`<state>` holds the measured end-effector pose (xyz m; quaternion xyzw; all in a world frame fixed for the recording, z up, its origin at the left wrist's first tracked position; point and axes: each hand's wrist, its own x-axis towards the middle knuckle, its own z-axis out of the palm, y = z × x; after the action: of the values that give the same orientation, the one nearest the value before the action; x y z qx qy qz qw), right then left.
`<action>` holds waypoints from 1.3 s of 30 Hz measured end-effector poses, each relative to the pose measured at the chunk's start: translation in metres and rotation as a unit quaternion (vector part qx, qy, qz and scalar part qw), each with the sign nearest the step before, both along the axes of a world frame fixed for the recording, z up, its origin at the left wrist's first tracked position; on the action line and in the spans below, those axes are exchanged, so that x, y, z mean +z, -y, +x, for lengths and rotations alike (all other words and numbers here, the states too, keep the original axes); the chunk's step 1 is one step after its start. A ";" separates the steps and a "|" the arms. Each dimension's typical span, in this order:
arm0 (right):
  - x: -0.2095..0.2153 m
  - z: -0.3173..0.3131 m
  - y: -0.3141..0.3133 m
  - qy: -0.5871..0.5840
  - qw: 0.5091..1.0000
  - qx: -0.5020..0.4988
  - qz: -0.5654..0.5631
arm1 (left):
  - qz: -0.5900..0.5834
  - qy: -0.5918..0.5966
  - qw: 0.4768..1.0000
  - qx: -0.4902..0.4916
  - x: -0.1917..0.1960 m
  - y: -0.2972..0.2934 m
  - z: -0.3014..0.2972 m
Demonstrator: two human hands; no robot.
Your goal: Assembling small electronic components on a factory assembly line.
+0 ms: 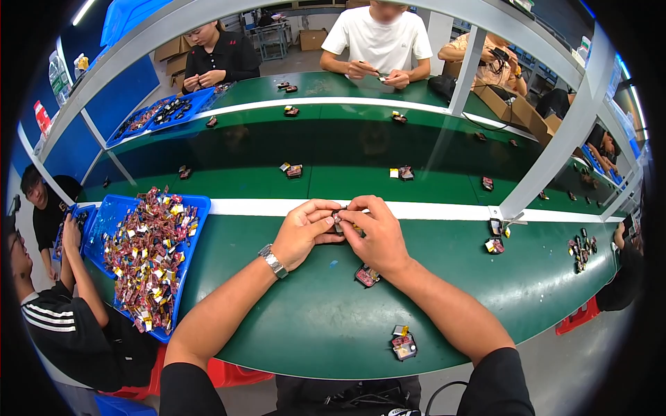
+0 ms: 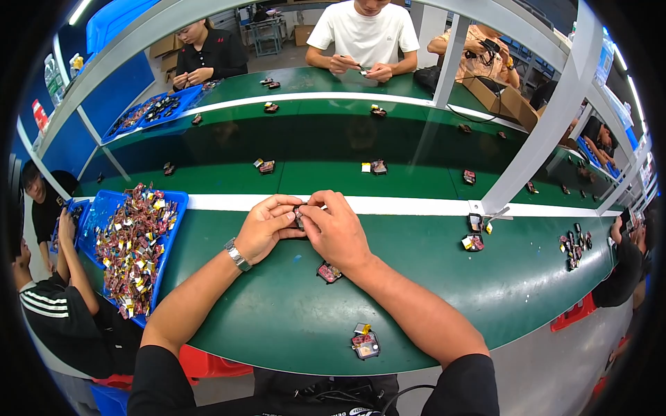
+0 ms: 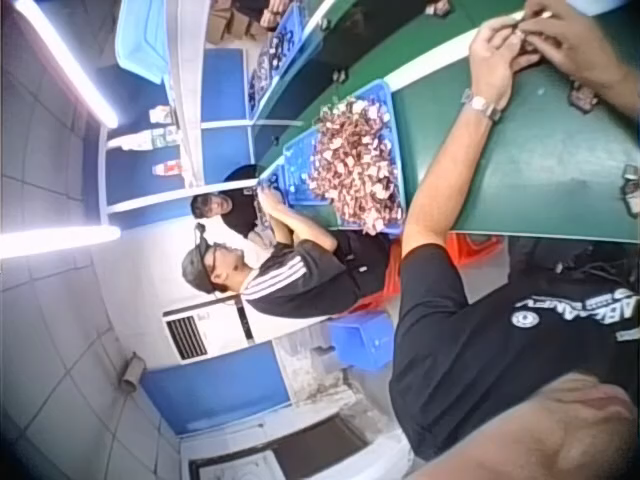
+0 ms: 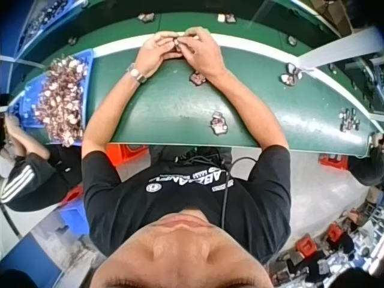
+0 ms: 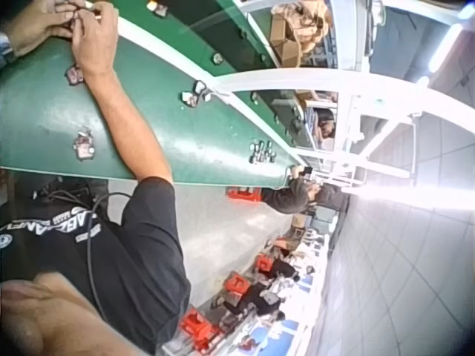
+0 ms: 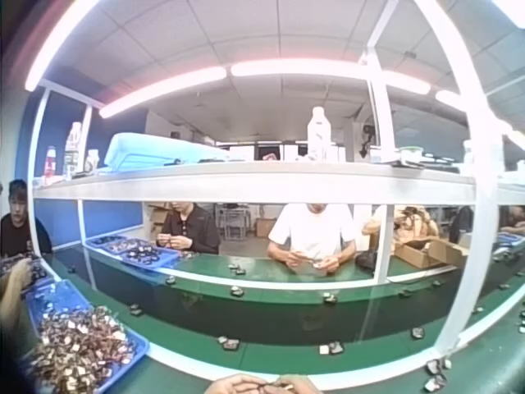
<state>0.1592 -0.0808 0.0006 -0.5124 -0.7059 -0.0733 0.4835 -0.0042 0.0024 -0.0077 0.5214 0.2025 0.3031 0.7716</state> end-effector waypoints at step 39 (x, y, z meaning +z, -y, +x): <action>-0.005 0.111 -0.086 -0.061 0.945 -0.263 -0.186 | 0.137 -0.057 0.984 0.095 -0.018 -0.007 0.004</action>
<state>0.2707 0.0047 -0.0042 -0.7638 -0.5165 -0.0338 0.3856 0.0003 0.0097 -0.0254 0.6173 0.2512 0.3697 0.6475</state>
